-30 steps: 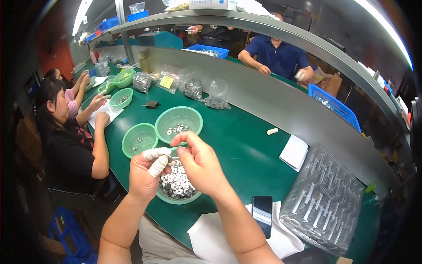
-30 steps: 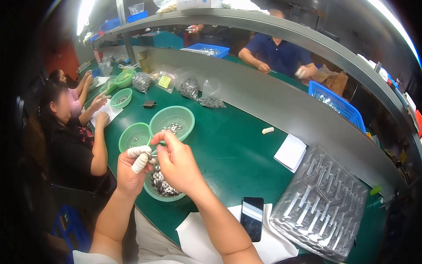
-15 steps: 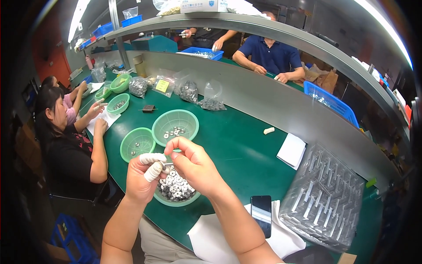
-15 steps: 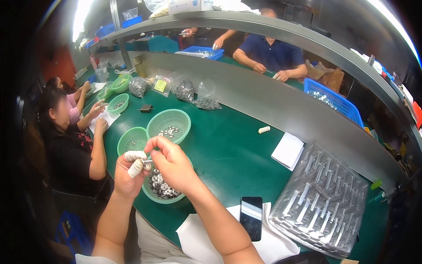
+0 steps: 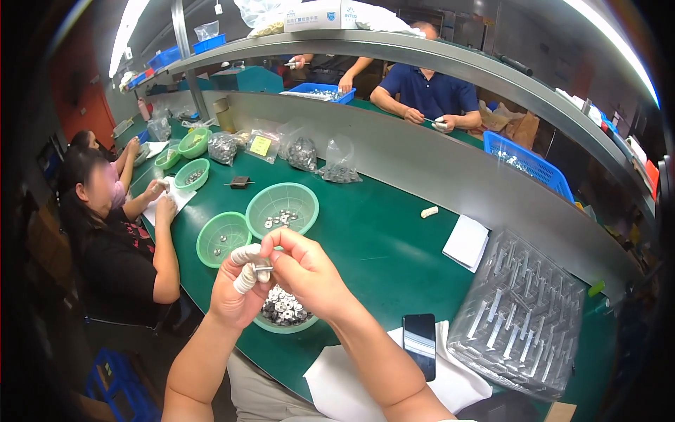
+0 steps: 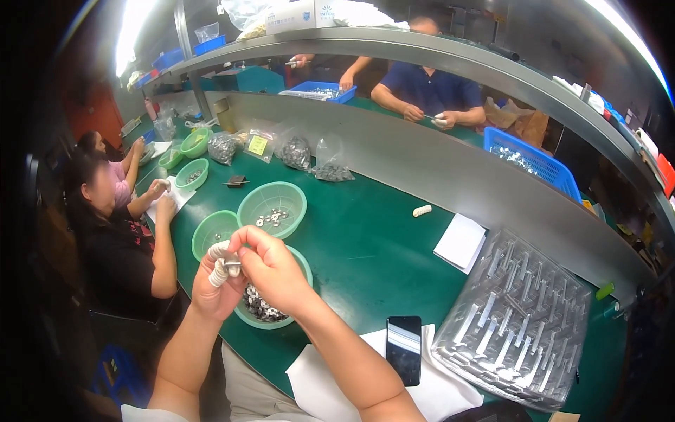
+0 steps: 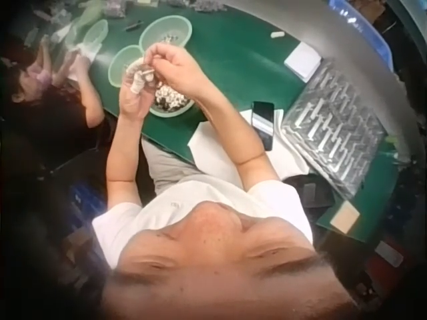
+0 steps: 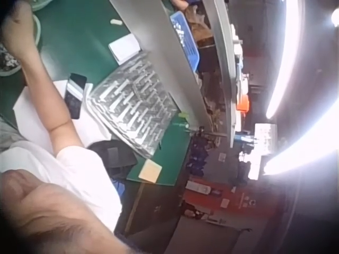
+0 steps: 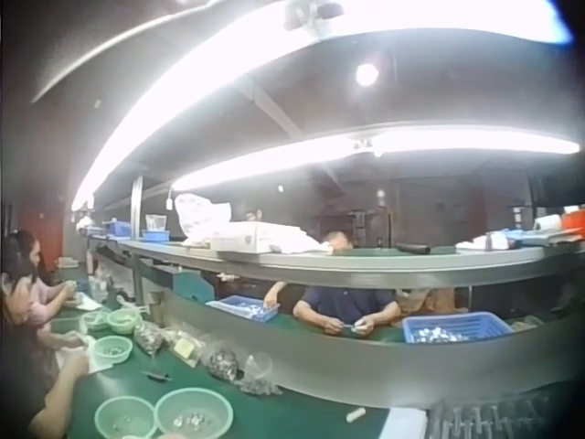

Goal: Assembling small metal pins into plastic bases at a factory assembly line.

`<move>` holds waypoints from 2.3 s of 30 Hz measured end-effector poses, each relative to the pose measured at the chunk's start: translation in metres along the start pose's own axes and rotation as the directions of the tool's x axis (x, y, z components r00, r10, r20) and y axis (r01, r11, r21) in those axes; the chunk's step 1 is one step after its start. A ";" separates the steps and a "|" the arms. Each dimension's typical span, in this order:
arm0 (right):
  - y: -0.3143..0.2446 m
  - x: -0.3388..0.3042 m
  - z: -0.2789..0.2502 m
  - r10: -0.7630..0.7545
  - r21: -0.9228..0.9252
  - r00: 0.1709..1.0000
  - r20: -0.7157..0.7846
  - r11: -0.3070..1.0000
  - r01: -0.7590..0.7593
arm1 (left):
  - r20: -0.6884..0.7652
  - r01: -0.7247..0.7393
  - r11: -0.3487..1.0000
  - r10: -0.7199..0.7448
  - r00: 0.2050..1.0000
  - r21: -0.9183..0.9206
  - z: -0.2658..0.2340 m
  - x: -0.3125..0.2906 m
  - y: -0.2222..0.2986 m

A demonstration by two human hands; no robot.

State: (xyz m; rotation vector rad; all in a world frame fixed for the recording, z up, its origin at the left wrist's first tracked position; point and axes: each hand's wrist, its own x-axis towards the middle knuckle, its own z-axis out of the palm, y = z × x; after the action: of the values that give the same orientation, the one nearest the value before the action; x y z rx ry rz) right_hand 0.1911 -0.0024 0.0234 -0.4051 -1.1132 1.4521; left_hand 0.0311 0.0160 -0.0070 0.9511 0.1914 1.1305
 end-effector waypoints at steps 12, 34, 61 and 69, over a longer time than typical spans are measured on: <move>0.004 -0.001 0.001 0.100 0.060 0.993 -0.071 0.994 -0.095 | -0.068 -0.139 0.755 0.236 0.969 0.641 0.011 -0.011 0.023; -0.003 -0.009 0.018 -0.652 -0.759 0.751 -0.104 0.540 0.364 | -0.358 0.393 0.903 -0.313 0.880 0.176 0.003 -0.016 -0.002; -0.014 -0.006 -0.005 0.212 -0.588 0.976 -0.051 0.783 -0.201 | -0.111 0.248 0.961 -0.235 0.966 0.125 -0.015 -0.014 -0.020; -0.010 -0.002 -0.005 -0.119 -0.467 0.966 -0.230 0.884 -0.002 | -0.144 0.154 0.886 -0.100 0.985 0.436 -0.016 0.036 -0.005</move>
State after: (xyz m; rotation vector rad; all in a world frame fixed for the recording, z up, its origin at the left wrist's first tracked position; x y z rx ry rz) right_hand 0.2007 -0.0038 0.0283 -0.8639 -1.2467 1.0317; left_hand 0.0415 0.0538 -0.0092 1.2582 0.6239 1.0388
